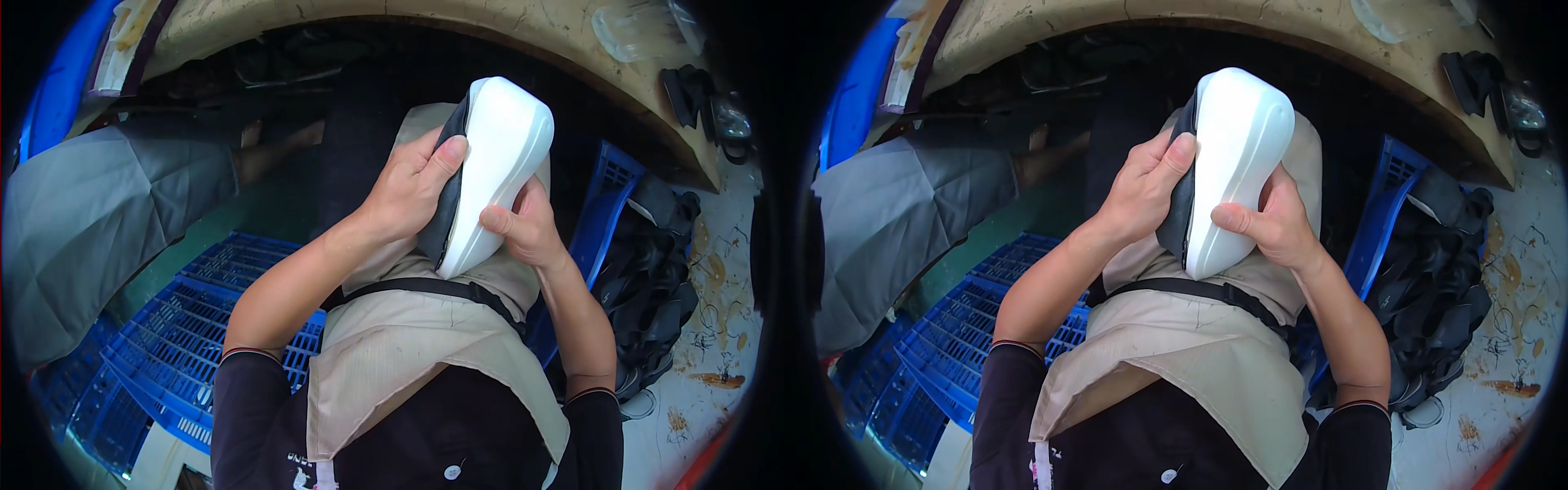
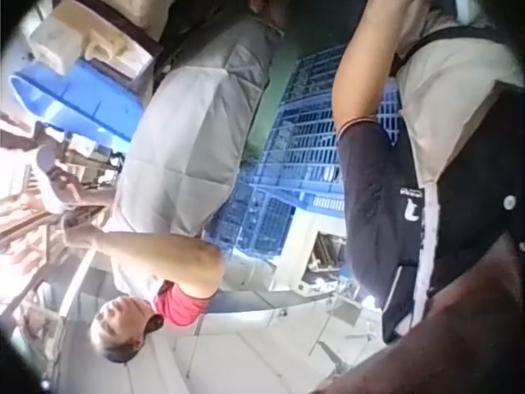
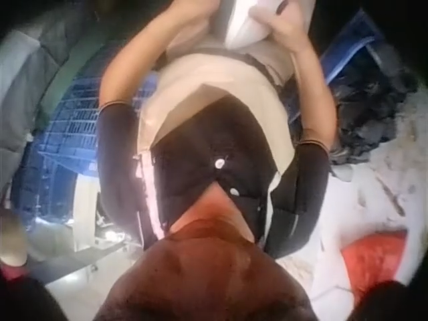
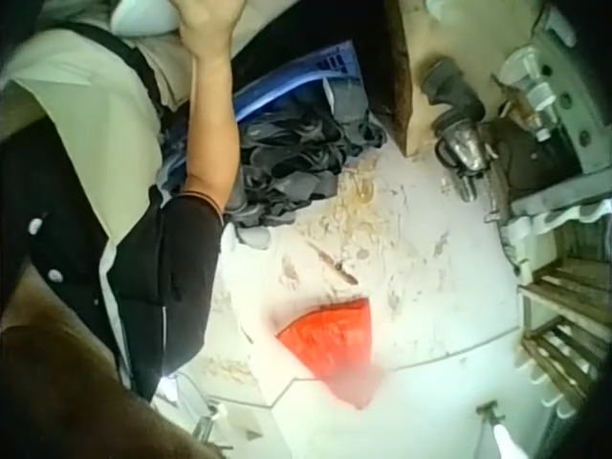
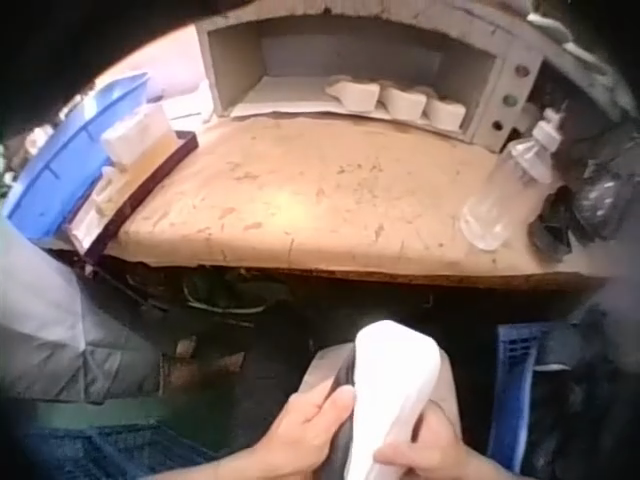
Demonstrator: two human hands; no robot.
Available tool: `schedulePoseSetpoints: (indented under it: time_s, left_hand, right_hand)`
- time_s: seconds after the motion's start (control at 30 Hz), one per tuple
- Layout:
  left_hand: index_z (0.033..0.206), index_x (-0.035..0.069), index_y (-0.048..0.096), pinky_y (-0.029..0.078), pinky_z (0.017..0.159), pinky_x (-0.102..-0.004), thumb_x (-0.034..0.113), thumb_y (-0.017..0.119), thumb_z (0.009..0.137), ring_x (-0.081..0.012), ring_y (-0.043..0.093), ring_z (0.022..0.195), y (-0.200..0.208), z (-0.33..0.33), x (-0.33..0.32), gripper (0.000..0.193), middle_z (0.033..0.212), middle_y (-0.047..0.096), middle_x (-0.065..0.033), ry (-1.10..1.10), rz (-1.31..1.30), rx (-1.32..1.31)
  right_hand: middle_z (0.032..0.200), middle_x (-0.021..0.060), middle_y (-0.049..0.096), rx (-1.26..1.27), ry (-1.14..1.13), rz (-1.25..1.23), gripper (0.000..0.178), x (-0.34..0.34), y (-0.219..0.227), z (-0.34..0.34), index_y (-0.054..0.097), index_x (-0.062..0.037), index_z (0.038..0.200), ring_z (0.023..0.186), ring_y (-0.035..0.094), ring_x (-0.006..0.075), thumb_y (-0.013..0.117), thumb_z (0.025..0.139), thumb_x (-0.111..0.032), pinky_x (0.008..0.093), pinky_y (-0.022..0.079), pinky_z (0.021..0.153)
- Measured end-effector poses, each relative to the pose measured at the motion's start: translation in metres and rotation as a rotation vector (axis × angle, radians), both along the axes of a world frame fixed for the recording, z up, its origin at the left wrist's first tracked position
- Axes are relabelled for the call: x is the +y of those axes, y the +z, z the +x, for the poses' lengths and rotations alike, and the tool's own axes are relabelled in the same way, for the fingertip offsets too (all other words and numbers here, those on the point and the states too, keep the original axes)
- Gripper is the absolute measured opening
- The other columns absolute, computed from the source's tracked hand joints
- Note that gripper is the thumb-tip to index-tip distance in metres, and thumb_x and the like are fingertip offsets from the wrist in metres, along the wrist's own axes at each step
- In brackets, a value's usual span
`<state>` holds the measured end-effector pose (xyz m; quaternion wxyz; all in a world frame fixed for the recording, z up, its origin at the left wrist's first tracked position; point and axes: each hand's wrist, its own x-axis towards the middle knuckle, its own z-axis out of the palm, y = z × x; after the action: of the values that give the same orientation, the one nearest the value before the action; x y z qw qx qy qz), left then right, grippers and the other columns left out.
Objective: Applying soles to shoe uppers and pressing them together to ensure a good bond.
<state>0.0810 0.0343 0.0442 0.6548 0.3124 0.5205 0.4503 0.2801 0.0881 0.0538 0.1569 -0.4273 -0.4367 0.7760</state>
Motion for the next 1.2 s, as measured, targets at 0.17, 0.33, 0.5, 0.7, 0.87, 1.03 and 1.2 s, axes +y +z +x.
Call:
schedulePoseSetpoints:
  time_s: [0.17, 0.33, 0.5, 0.7, 0.87, 1.03, 1.2]
  left_hand:
    - [0.152, -0.001, 0.040, 0.051, 0.088, -0.0366, 0.034, 0.054, 0.104, -0.0308, 0.064, 0.104, -0.034, -0.002, -0.023, 0.062, 0.125, 0.063, -0.0234, -0.018, 0.276, 0.125]
    - [0.158, 0.001, 0.028, 0.046, 0.103, -0.0438, 0.037, 0.059, 0.100, -0.0391, 0.057, 0.124, -0.033, -0.002, -0.034, 0.076, 0.144, 0.051, -0.0279, -0.096, 0.254, 0.096]
    - [0.161, 0.002, 0.023, 0.044, 0.107, -0.0454, 0.032, 0.063, 0.096, -0.0408, 0.054, 0.130, -0.045, -0.003, -0.043, 0.081, 0.151, 0.046, -0.0283, -0.103, 0.147, 0.036]
    - [0.160, 0.002, 0.025, 0.044, 0.109, -0.0456, 0.027, 0.071, 0.091, -0.0420, 0.051, 0.132, -0.064, -0.022, -0.051, 0.086, 0.154, 0.042, -0.0274, -0.199, 0.271, 0.029]
    - [0.159, 0.001, 0.028, 0.043, 0.110, -0.0485, 0.026, 0.077, 0.087, -0.0434, 0.051, 0.131, -0.047, -0.015, -0.042, 0.091, 0.151, 0.045, -0.0263, -0.142, 0.328, 0.085]
    - [0.159, 0.000, 0.027, 0.043, 0.109, -0.0492, 0.027, 0.076, 0.088, -0.0429, 0.053, 0.128, 0.038, -0.033, 0.001, 0.091, 0.146, 0.048, -0.0275, 0.126, 0.242, 0.228]
    - [0.153, -0.005, 0.032, 0.045, 0.107, -0.0474, 0.026, 0.071, 0.093, -0.0370, 0.057, 0.124, 0.079, 0.003, 0.041, 0.077, 0.137, 0.053, -0.0280, 0.180, 0.527, 1.044]
  right_hand:
    - [0.134, 0.0237, 0.058, 0.026, 0.038, -0.024, 0.096, 0.009, -0.002, 0.009, 0.038, 0.0021, 0.149, 0.117, 0.060, 0.0370, 0.086, 0.068, -0.018, 0.0489, 0.047, 0.106]
    - [0.132, 0.0231, 0.058, -0.012, 0.054, -0.014, 0.099, 0.003, -0.006, 0.006, 0.039, 0.0024, 0.148, 0.117, 0.060, 0.0369, 0.087, 0.064, -0.017, 0.0488, 0.047, 0.106]
    - [0.132, 0.0221, 0.059, -0.079, 0.030, -0.027, 0.099, -0.009, -0.017, -0.005, 0.039, 0.0013, 0.148, 0.118, 0.059, 0.0370, 0.087, 0.063, -0.015, 0.0487, 0.046, 0.106]
    - [0.132, 0.0211, 0.059, -0.117, 0.046, 0.004, 0.098, -0.015, -0.024, -0.009, 0.039, -0.0001, 0.149, 0.121, 0.058, 0.0368, 0.084, 0.063, -0.014, 0.0480, 0.047, 0.106]
    - [0.134, 0.0199, 0.058, -0.015, 0.008, -0.029, 0.100, -0.014, -0.025, 0.001, 0.037, -0.0006, 0.150, 0.123, 0.057, 0.0346, 0.091, 0.068, -0.023, 0.0467, 0.044, 0.108]
    - [0.140, 0.0174, 0.054, 0.034, -0.207, 0.199, 0.100, 0.022, 0.017, -0.013, 0.035, -0.0032, 0.153, 0.126, 0.055, 0.0327, 0.084, 0.081, -0.053, 0.0451, 0.041, 0.111]
    - [0.157, 0.0197, 0.035, 0.421, -0.250, 0.374, 0.098, 0.026, 0.080, -0.073, 0.014, -0.0014, 0.162, 0.137, 0.044, 0.0286, 0.052, 0.099, -0.066, 0.0413, 0.035, 0.114]
